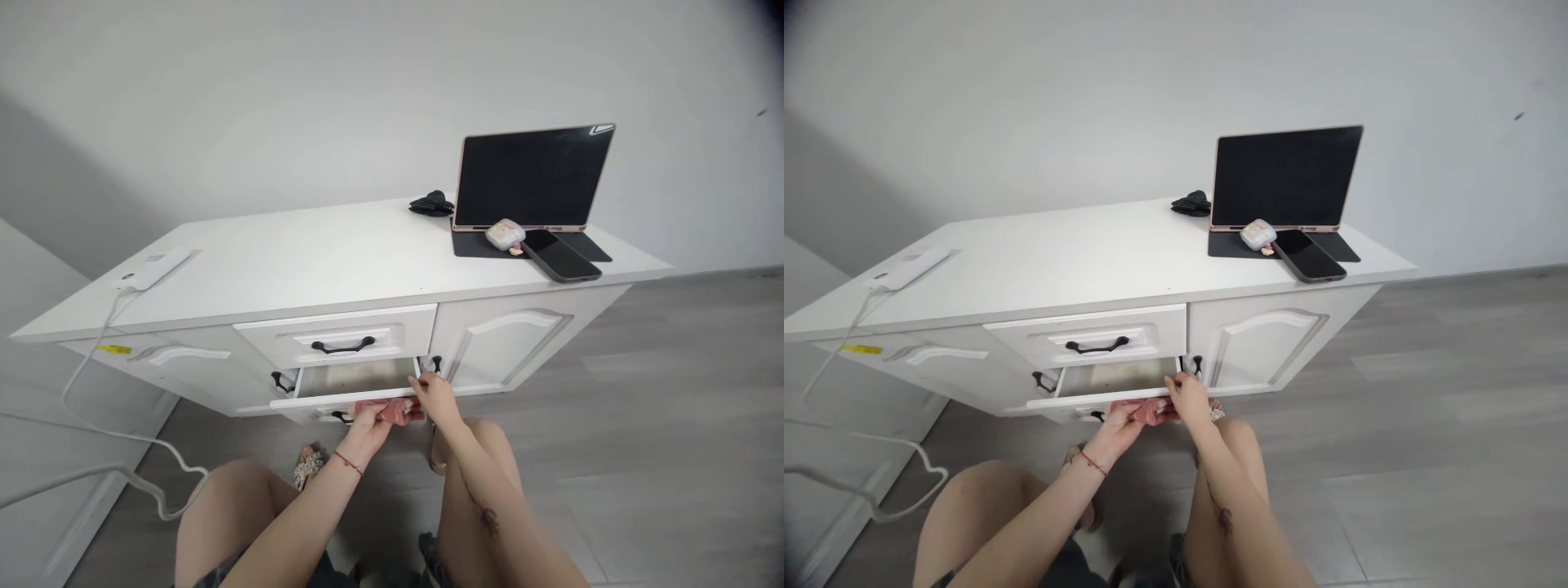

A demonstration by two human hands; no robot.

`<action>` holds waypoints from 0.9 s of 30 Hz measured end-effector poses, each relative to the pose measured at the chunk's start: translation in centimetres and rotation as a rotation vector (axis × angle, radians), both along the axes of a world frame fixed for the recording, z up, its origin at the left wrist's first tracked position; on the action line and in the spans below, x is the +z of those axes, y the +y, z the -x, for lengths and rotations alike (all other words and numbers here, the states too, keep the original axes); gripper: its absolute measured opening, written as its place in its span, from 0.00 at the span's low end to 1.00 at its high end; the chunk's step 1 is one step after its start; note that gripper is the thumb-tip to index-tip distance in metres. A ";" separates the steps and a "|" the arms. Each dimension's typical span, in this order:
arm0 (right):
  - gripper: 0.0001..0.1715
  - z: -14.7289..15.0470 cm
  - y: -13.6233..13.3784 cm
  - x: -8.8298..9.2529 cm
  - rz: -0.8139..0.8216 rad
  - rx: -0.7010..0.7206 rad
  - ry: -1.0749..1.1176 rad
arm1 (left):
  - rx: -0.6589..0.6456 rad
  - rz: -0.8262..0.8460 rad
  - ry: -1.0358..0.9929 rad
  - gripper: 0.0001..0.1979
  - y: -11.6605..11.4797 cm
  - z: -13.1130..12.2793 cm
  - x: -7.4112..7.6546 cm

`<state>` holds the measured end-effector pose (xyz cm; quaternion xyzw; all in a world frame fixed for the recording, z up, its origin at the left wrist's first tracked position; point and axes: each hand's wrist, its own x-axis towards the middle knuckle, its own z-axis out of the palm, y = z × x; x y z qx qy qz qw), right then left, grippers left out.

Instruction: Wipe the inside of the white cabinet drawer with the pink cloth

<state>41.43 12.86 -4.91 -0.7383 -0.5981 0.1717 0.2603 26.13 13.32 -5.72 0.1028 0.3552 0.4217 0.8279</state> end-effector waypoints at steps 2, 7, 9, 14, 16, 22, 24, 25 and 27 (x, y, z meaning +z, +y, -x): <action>0.14 0.0 -0.1 0.1 -0.010 0.015 0.017 | -0.006 0.027 0.029 0.15 0.2 -0.3 -0.5; 0.10 -0.2 -0.3 0.4 0.032 0.062 0.043 | -0.104 0.023 -0.023 0.16 -0.8 2.0 0.8; 0.10 -0.3 -0.5 0.4 0.063 0.063 0.015 | -0.145 0.069 -0.055 0.20 -1.4 4.4 1.8; 0.11 0.4 -1.1 0.8 0.013 0.019 -0.151 | 0.017 0.193 0.107 0.25 -2.0 12.2 3.8; 0.10 1.5 -1.5 1.3 -0.060 0.020 -0.282 | 0.072 0.176 0.153 0.24 -1.7 15.0 4.8; 0.07 6.1 -2.7 1.0 0.008 0.242 -0.154 | 0.148 0.105 0.153 0.21 -0.8 20.7 7.0; 0.11 7.5 -2.8 -0.1 0.201 0.225 0.091 | 0.193 0.104 0.219 0.19 -0.5 21.9 6.6; 0.13 8.1 -2.7 -0.7 0.297 0.200 0.183 | 0.232 0.105 0.288 0.17 -0.3 22.3 6.0; 0.16 9.3 -2.4 -1.9 0.443 0.154 0.295 | 0.339 0.084 0.459 0.14 0.0 23.1 4.4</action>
